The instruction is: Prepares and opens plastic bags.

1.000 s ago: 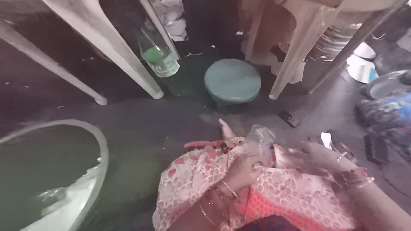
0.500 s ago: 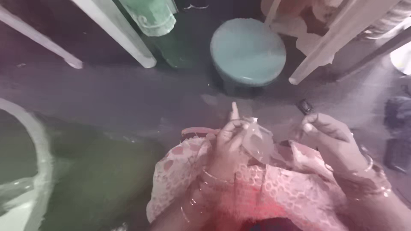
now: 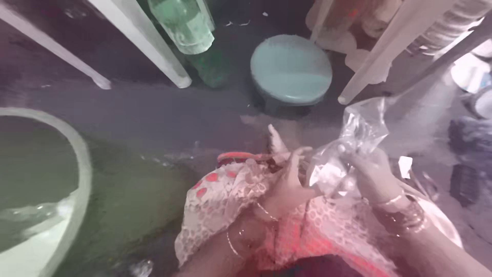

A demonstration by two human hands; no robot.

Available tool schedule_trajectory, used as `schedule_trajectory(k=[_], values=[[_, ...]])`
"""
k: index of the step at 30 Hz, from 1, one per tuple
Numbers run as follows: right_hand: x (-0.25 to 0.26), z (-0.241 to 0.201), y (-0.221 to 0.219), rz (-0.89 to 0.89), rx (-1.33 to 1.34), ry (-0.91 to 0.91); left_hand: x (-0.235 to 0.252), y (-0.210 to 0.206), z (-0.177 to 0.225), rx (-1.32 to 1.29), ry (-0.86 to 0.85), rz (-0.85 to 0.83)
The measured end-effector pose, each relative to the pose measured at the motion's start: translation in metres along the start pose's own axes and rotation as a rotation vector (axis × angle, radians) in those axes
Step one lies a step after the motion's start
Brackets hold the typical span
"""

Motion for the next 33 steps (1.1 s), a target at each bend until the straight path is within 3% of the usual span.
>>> schedule_trajectory(k=[3,9,14,17,20,22,25,28,31,33], values=[[-0.002,0.01,-0.004,-0.079,0.194,-0.28,0.0,0.005,0.005,0.161,-0.051,0.065],[0.028,-0.001,0.034,0.015,0.122,-0.291,0.009,0.041,0.012,-0.325,0.527,0.451],[0.037,-0.006,0.065,0.041,-0.073,-0.23,0.015,0.052,-0.02,-0.532,0.338,0.471],[0.044,-0.002,0.08,0.077,-0.211,-0.179,0.011,0.047,0.005,-0.463,0.497,0.554],[0.047,0.004,0.079,0.072,-0.178,-0.195,0.011,0.044,0.001,-0.477,0.588,0.416],[0.043,0.002,0.069,-0.025,-0.124,-0.221,0.009,0.033,-0.004,-0.452,0.642,0.272],[0.039,0.009,0.063,-0.147,0.15,-0.187,0.003,0.018,-0.01,-0.327,0.676,0.083],[0.032,0.007,0.055,-0.256,0.413,-0.113,0.003,0.016,-0.01,-0.181,0.566,0.039],[0.026,0.012,0.065,-0.382,0.513,-0.009,0.008,0.03,-0.001,-0.043,0.288,0.305],[0.027,0.012,0.063,-0.439,0.524,0.054,0.009,0.041,0.007,-0.099,0.093,0.454]])
Point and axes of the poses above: each hand's wrist, its own x-axis towards the middle knuckle, its own y-axis out of the back of the hand, z = x × y, the point moved 5 cm from there along x, towards the middle knuckle, and after that the axes turned 9 degrees about z, right-handed, at the moved point
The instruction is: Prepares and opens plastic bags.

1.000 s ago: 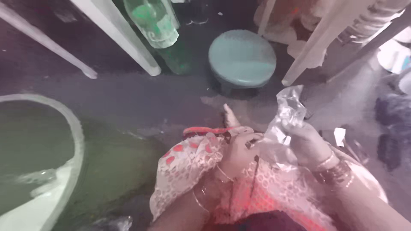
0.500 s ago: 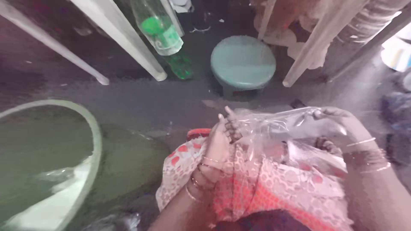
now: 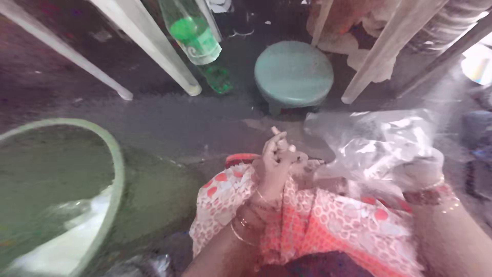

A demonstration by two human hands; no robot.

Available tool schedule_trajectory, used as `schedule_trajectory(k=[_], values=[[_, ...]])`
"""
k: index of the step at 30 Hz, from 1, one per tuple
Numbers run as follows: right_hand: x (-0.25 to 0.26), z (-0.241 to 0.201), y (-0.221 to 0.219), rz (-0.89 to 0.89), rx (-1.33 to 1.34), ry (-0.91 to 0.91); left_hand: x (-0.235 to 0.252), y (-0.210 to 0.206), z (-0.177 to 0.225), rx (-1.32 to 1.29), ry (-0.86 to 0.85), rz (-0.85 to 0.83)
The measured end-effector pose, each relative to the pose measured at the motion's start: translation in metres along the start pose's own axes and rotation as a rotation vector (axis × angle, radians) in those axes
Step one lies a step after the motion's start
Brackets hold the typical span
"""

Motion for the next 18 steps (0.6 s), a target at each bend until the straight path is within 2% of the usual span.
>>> schedule_trajectory(k=[3,5,7,10,13,16,18], values=[[0.005,-0.016,-0.035,0.15,-0.157,-0.2,-0.001,0.004,0.009,-0.083,-0.121,0.021],[0.005,-0.015,-0.036,0.108,-0.196,-0.206,-0.008,-0.004,0.006,-0.073,-0.127,-0.11],[0.007,-0.008,-0.029,-0.01,-0.199,-0.192,-0.013,-0.014,0.0,-0.068,-0.106,-0.281],[0.006,-0.001,-0.025,-0.118,-0.128,-0.213,-0.02,-0.018,0.001,-0.262,0.037,-0.423],[0.007,0.001,-0.02,0.019,-0.231,-0.186,-0.024,-0.016,0.0,-0.357,0.161,-0.531],[0.009,0.002,-0.013,0.102,-0.31,-0.179,-0.026,-0.018,0.003,-0.358,0.124,-0.677],[0.01,0.003,-0.01,0.119,-0.332,-0.19,-0.024,-0.018,0.008,-0.267,0.049,-0.667]])
Point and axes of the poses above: each hand's wrist, its own x-axis towards the middle knuckle, its own y-axis out of the back of the hand, z = x × y, the point moved 5 cm from there along x, towards the middle knuckle, and after that the axes turned 9 degrees about z, right-handed, at the moved point
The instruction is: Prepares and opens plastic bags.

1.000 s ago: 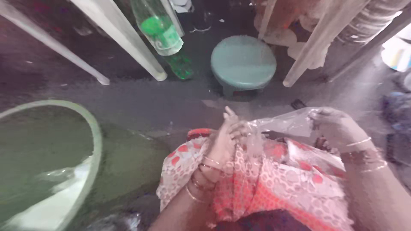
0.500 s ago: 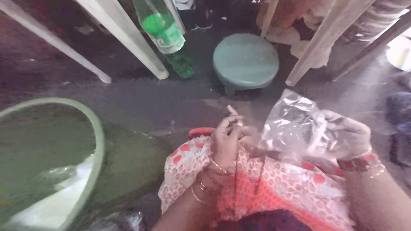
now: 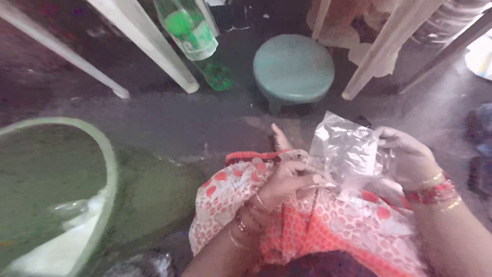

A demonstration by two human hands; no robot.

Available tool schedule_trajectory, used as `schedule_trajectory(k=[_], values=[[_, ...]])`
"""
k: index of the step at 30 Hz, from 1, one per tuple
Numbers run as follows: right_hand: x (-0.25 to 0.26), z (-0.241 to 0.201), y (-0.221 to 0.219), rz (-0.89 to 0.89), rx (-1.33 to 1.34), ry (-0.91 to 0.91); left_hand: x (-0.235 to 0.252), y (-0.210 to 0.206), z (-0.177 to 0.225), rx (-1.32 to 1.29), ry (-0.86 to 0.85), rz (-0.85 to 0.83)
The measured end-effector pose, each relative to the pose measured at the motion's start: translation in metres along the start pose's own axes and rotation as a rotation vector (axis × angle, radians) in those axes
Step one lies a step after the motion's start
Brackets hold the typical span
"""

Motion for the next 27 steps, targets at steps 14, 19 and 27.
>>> schedule_trajectory(k=[14,19,27], values=[[-0.053,0.007,-0.093,0.032,-0.903,0.933,0.006,0.012,-0.007,-0.029,0.14,0.43],[-0.044,0.039,-0.1,0.003,-0.713,0.64,0.005,0.003,-0.011,0.019,0.245,0.36],[-0.028,0.025,-0.079,0.053,-0.422,0.327,0.006,0.01,-0.004,0.088,0.179,0.394]])
Point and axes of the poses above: each hand's wrist, its own x-axis towards the middle knuckle, its own y-axis out of the back of the hand, z = x × y, the point moved 5 cm from there along x, towards the middle knuckle, and after that the axes turned 9 degrees about z, right-handed, at the moved point
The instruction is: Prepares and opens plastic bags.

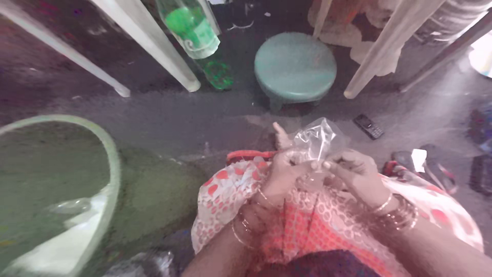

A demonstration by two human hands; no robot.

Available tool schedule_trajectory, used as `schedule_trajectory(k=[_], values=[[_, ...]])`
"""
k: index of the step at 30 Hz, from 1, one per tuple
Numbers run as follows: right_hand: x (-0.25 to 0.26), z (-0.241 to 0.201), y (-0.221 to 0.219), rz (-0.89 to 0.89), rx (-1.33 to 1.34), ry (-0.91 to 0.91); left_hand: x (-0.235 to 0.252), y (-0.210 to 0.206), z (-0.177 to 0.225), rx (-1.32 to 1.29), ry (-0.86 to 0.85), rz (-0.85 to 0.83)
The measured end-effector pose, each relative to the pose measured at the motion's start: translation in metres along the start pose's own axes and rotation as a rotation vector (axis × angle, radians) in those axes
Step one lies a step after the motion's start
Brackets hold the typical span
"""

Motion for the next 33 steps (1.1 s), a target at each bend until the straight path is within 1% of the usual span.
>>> schedule_trajectory(k=[2,4,6,8,10,11,13,15,16,17,18,19,20,21,22,23,25,26,28,30,31,32,33], values=[[0.007,0.002,0.015,0.043,0.018,-0.07,0.001,0.004,0.003,0.011,0.007,0.044],[0.014,0.004,0.033,0.123,0.028,-0.122,0.003,0.01,0.006,0.048,-0.013,0.12],[0.023,0.008,0.057,0.235,-0.042,-0.142,0.007,0.019,0.011,0.118,-0.087,0.232],[0.033,0.012,0.082,0.329,-0.067,-0.15,0.011,0.032,0.013,0.122,-0.158,0.37],[0.04,0.015,0.102,0.379,-0.068,-0.126,0.013,0.043,0.018,0.147,-0.258,0.493],[0.041,0.015,0.107,0.372,-0.065,-0.102,0.012,0.045,0.02,0.241,-0.325,0.518],[0.041,0.012,0.104,0.295,-0.068,-0.006,0.007,0.036,0.025,0.566,-0.495,0.496],[0.036,-0.002,0.086,0.168,-0.161,0.148,-0.001,0.018,0.023,0.854,-0.701,0.398],[0.031,-0.009,0.076,0.101,-0.241,0.245,-0.005,0.007,0.021,0.937,-0.834,0.347],[0.025,-0.015,0.065,0.039,-0.323,0.34,-0.008,-0.002,0.019,0.991,-0.923,0.273],[0.019,-0.019,0.054,-0.018,-0.381,0.423,-0.01,-0.008,0.017,1.019,-0.965,0.181],[0.014,-0.022,0.046,-0.067,-0.409,0.486,-0.011,-0.009,0.016,1.051,-0.946,0.099],[0.01,-0.023,0.04,-0.105,-0.417,0.526,-0.009,-0.008,0.015,1.057,-0.861,0.028],[0.009,-0.023,0.036,-0.116,-0.418,0.55,-0.006,-0.004,0.016,1.065,-0.71,-0.028],[0.008,-0.022,0.034,-0.093,-0.424,0.566,-0.003,-0.001,0.017,1.073,-0.592,-0.056],[0.008,-0.021,0.034,-0.037,-0.443,0.572,0.0,0.002,0.018,1.055,-0.536,-0.057],[0.005,-0.024,0.033,0.14,-0.518,0.61,0.001,0.007,0.018,0.984,-0.589,0.0],[0.0,-0.031,0.029,0.174,-0.526,0.662,0.001,0.009,0.017,0.94,-0.644,0.047],[-0.02,-0.048,0.012,0.12,-0.481,0.793,0.0,0.011,0.017,0.867,-0.721,0.132],[-0.041,-0.057,-0.015,-0.048,-0.405,0.874,-0.002,0.011,0.016,0.818,-0.797,0.186],[-0.044,-0.054,-0.028,-0.133,-0.4,0.83,-0.002,0.012,0.017,0.787,-0.833,0.206],[-0.042,-0.045,-0.037,-0.207,-0.427,0.701,-0.002,0.013,0.018,0.747,-0.863,0.22],[-0.036,-0.031,-0.04,-0.271,-0.475,0.508,-0.003,0.014,0.018,0.718,-0.872,0.22]])
Point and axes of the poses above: each hand's wrist, its own x-axis towards the middle knuckle, its own y-axis out of the back of the hand, z = x × y, the point moved 5 cm from there along x, towards the middle knuckle, and after that the axes turned 9 degrees about z, right-handed, at the moved point
